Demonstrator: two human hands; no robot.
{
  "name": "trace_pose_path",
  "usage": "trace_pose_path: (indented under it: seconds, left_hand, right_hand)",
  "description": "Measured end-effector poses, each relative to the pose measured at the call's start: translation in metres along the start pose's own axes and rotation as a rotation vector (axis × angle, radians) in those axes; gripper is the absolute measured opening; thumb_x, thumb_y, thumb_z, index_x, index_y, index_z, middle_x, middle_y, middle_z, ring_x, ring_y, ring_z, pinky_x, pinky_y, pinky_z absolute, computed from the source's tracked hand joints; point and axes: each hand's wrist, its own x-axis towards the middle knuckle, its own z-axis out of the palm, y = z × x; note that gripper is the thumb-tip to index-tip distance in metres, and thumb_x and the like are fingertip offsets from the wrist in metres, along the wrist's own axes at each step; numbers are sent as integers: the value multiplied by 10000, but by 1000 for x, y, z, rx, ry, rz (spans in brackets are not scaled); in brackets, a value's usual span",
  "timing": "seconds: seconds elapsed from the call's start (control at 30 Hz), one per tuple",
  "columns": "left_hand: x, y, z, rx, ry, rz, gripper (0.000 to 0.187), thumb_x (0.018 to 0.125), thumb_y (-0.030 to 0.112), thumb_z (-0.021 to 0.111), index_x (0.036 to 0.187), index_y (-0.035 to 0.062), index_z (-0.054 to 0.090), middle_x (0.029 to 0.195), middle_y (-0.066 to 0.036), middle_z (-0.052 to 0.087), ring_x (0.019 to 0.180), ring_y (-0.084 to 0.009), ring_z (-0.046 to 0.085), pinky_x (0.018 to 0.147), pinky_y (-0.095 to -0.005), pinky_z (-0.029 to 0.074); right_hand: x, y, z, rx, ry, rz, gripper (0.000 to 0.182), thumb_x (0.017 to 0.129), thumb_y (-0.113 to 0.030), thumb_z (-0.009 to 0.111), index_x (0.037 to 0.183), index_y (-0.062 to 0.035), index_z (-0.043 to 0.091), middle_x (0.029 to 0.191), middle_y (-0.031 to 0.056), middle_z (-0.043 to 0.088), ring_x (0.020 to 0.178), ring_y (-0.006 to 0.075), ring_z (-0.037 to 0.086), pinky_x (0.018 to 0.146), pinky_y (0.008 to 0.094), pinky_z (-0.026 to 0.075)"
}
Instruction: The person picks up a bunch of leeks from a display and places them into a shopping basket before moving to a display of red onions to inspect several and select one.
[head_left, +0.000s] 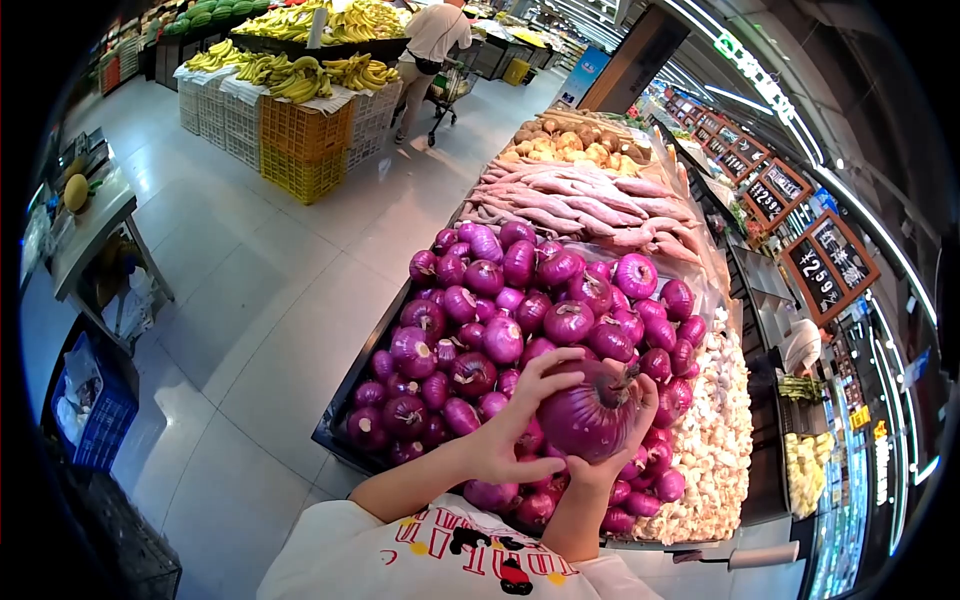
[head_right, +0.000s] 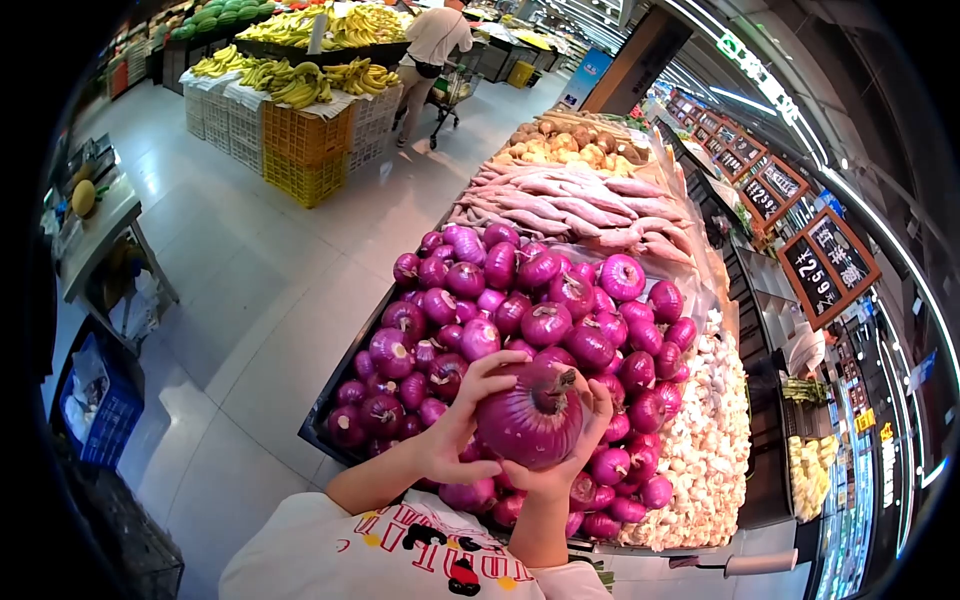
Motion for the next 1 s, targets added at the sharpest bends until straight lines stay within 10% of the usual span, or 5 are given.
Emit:
trace_pose_path:
  seconds: [0.27,0.6,0.87,1.0]
  left_hand:
    - [1,8,3,405,-80,156,770,707,159,796,1374,189,413,1454,-244,241,1332,-417,313,1075,-514,293]
    - [-1,14,-2,464,22,331,761,660,299,822,1337,189,495,1438,-210,294,1327,-457,322,1076,-589,292]
    - [-4,-2,-5,566,14,319,669,685,268,785,1294,179,523,1421,-219,366,1306,-439,370,1072,-585,293]
    - [-9,3,-5,663,83,490,564,718,300,774,1193,131,520,1240,-215,549,1086,-450,586,931,-546,465]
  right_hand:
    - [-10,-7,4,528,77,190,1146,549,-455,902,1408,-46,262,1326,233,445,1216,319,492,1051,438,402]
    - [-13,-10,2,421,-36,13,1030,592,-551,839,1300,21,358,1233,241,498,1074,317,585,940,421,490]
    - [-11,-20,4,412,93,525,914,710,-660,690,1285,2,435,1202,144,546,1120,232,559,971,346,453]
    - [-8,-35,9,155,-140,593,877,782,-701,587,1292,1,457,1193,106,550,1089,175,540,938,292,426]
